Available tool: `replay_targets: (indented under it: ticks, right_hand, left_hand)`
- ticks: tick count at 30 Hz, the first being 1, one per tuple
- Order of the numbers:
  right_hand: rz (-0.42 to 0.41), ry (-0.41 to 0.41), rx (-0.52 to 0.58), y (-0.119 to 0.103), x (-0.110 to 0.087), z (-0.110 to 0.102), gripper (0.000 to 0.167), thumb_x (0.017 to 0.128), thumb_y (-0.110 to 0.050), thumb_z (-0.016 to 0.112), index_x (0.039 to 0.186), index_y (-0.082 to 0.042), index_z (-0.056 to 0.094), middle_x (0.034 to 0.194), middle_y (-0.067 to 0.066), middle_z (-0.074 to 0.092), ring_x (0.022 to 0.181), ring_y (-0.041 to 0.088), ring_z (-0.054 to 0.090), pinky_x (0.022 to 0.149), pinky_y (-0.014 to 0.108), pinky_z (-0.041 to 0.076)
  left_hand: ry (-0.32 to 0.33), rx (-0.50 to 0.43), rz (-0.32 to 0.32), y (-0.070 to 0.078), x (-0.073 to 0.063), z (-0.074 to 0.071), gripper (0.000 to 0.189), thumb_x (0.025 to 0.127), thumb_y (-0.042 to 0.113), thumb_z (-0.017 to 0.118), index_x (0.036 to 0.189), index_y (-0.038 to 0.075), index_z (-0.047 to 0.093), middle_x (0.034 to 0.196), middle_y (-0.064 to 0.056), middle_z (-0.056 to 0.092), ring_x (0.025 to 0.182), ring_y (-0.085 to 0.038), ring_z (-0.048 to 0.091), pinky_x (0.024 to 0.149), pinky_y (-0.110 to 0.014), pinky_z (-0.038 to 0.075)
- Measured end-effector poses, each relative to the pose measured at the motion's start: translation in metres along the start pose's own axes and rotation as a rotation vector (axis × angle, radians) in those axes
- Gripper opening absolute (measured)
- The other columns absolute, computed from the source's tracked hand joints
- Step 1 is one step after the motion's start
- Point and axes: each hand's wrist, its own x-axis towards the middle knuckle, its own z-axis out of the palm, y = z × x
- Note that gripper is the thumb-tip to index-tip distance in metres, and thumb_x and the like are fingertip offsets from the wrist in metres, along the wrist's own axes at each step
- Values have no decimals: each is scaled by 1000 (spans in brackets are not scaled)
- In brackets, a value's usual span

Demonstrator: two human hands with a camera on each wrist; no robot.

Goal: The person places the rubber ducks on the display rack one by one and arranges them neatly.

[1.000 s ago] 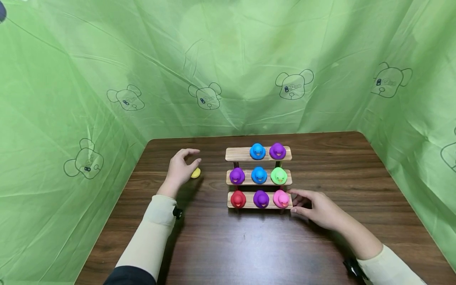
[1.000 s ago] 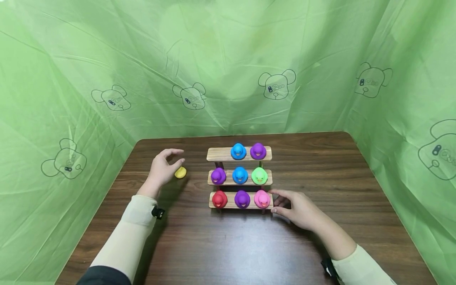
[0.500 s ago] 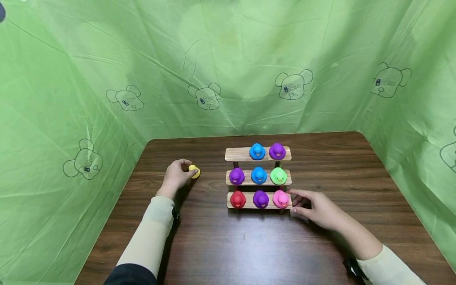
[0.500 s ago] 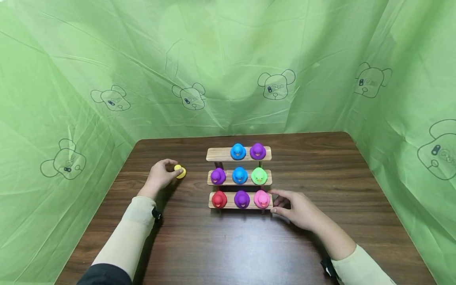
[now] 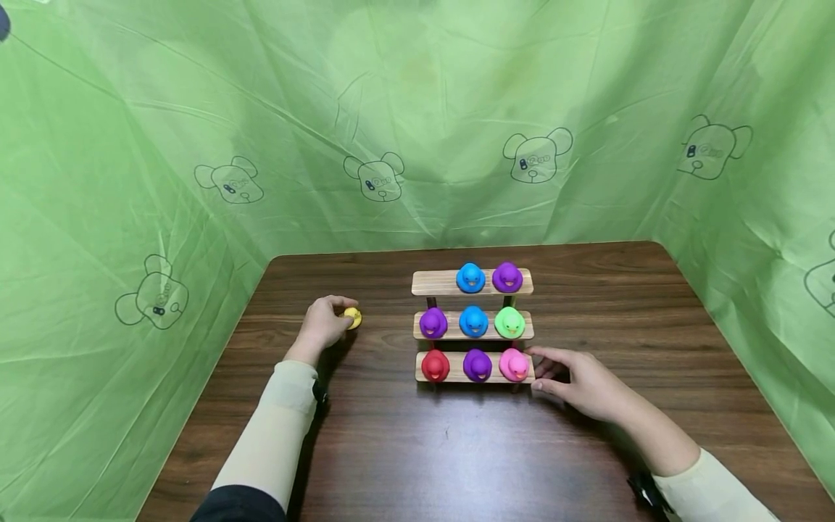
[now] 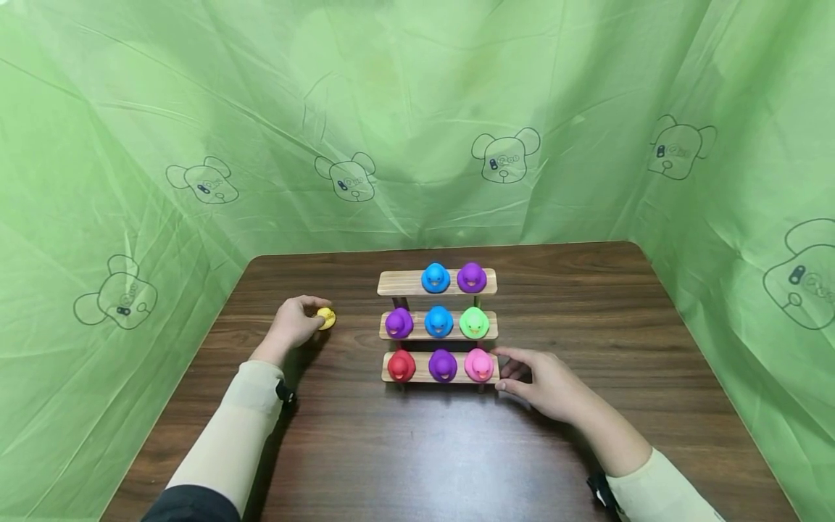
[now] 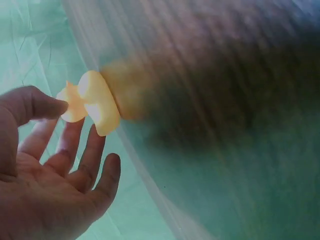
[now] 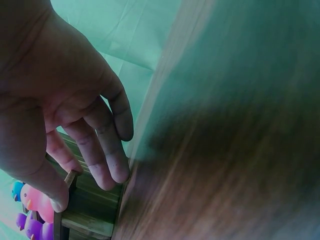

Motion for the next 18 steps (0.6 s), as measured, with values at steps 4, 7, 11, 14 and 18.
replay_targets:
  ticks: [4,7,11,14,18]
  right_hand:
    - [5,1,-3,0,0,0,51,92,-17,84,138,-4,65,94,-7,72,89,11,70,80,40,61]
    - [3,3,-5,0,0,0,51,92,-17,84,138,-5,65,94,-8,72,88,11,70,80,40,61]
    - [-4,3,0,1,0,1,51,92,-16,84,138,-4,65,94,-7,72,88,11,70,80,40,61]
    - [-9,2,0,1,1,1,51,92,-16,83,139,-4,65,95,-7,72,89,11,70,80,40,61]
    - [-9,2,-3,1,1,1,51,92,-15,83,139,-4,65,94,-9,72,89,10,70,80,40,61]
  left_hand:
    - [8,97,45,0,-1,0,35,96,19,76,129,9,73,126,-15,63,88,-27,68,77,-40,59]
    - [31,193,52,2,-1,1,38,91,33,83,119,10,74,118,-13,66,99,-29,64,86,-44,55]
    - [31,232,24,2,-1,2,33,89,35,86,110,10,75,109,-11,70,95,-29,64,84,-44,54]
    - [23,206,19,0,0,2,30,90,29,85,113,11,77,111,-12,72,94,-27,65,81,-40,56]
    - [4,71,-4,-2,0,2,32,90,18,85,119,8,75,114,-16,71,88,-24,69,72,-34,60]
